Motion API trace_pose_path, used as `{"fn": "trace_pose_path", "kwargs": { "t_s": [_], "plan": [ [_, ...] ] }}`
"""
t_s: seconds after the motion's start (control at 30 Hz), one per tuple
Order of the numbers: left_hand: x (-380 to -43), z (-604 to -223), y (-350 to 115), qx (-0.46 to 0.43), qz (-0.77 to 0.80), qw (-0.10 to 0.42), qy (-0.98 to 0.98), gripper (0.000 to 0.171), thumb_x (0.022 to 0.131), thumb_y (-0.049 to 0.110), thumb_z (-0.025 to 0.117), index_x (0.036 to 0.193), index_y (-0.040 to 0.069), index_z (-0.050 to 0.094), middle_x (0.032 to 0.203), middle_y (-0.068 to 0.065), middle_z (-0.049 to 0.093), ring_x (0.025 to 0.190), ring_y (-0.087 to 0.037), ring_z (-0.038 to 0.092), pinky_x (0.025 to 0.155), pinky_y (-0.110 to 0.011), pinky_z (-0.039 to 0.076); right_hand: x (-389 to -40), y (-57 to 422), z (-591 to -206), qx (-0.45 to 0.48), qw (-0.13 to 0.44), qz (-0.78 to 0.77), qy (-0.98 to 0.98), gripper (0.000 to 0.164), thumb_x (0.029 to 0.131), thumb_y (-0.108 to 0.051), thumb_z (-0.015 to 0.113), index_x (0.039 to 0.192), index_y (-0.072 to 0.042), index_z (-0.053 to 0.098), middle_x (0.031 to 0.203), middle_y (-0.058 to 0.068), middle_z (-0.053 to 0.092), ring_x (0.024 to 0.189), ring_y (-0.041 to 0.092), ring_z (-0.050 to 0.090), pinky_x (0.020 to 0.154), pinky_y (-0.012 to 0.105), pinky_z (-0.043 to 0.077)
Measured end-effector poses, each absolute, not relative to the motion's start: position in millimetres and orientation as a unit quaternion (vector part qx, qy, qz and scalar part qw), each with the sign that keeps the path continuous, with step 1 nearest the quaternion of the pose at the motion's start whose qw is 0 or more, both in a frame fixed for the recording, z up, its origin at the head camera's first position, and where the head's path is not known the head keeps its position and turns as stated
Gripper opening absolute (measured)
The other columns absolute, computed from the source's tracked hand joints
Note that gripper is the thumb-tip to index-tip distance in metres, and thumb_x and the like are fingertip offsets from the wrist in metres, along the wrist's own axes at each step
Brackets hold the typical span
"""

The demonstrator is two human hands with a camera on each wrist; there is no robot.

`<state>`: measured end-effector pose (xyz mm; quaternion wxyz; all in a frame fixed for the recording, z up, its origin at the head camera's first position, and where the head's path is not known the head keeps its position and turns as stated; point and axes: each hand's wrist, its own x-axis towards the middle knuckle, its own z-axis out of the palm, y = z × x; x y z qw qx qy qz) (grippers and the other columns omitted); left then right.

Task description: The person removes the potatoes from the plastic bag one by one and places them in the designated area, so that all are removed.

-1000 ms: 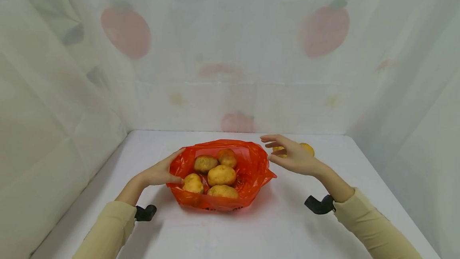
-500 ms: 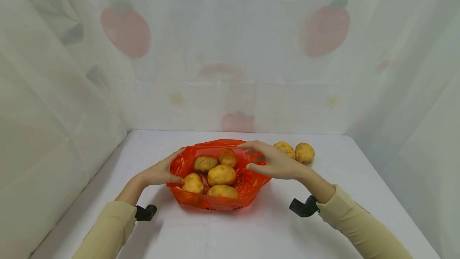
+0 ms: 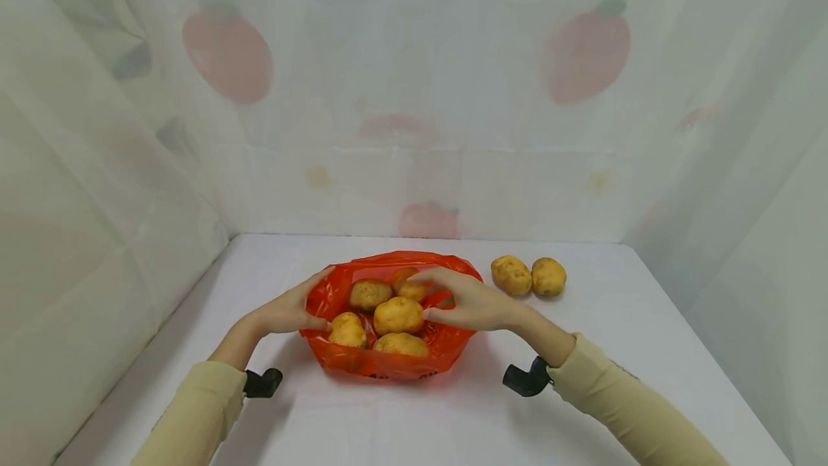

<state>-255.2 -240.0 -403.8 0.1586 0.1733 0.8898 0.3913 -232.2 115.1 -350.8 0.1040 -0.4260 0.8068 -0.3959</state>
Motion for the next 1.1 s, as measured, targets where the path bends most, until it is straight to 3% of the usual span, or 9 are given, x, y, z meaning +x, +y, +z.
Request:
{"fn": "trace_pose_path", "kwargs": {
  "t_s": [0.13,0.3,0.4,0.63,1.1],
  "plan": [
    [-255.9,-404.8,-240.3,0.176,0.389,0.158,0.890,0.099,0.074,0.022,0.075,0.149,0.024,0.010,0.153,-0.011,0.013,0.134,-0.039,0.022,0.098,-0.056,0.037,-233.3,112.1,-357.8,-0.414,0.121,-0.373,0.821,0.049,0.087,-0.024,0.063,0.132,-0.023,0.044,0.129,-0.010,0.046,0.109,0.010,0.050,0.081,0.021,0.050],
    [-255.4,-404.5,-239.8,0.177,0.385,0.156,0.892,0.100,0.074,0.023,0.075,0.149,0.023,0.010,0.153,-0.012,0.014,0.134,-0.039,0.024,0.098,-0.056,0.037,-234.6,110.4,-365.3,-0.419,0.122,-0.358,0.826,0.051,0.087,-0.025,0.063,0.133,-0.018,0.044,0.131,0.000,0.049,0.109,0.019,0.053,0.083,0.022,0.049],
    [-254.7,-404.0,-239.2,0.176,0.388,0.160,0.891,0.100,0.074,0.023,0.075,0.149,0.022,0.009,0.152,-0.013,0.014,0.132,-0.039,0.027,0.097,-0.055,0.039,-236.5,108.9,-371.3,-0.421,0.132,-0.355,0.824,0.052,0.087,-0.026,0.063,0.134,-0.013,0.044,0.132,0.007,0.048,0.111,0.025,0.054,0.087,0.028,0.049],
    [-253.7,-404.0,-238.3,0.172,0.394,0.163,0.888,0.100,0.074,0.021,0.075,0.149,0.021,0.010,0.152,-0.013,0.015,0.131,-0.039,0.028,0.096,-0.053,0.041,-237.2,105.7,-380.8,-0.416,0.135,-0.332,0.835,0.052,0.088,-0.027,0.062,0.133,-0.007,0.045,0.133,0.008,0.049,0.111,0.026,0.053,0.095,0.043,0.044],
    [-254.8,-407.2,-239.4,0.170,0.397,0.163,0.887,0.099,0.073,0.021,0.076,0.149,0.022,0.012,0.151,-0.013,0.019,0.131,-0.039,0.029,0.094,-0.052,0.043,-238.3,99.1,-402.1,-0.413,0.169,-0.310,0.839,0.045,0.088,-0.028,0.061,0.129,-0.013,0.048,0.120,0.002,0.057,0.101,0.019,0.056,0.089,0.031,0.049]
  ]
}}
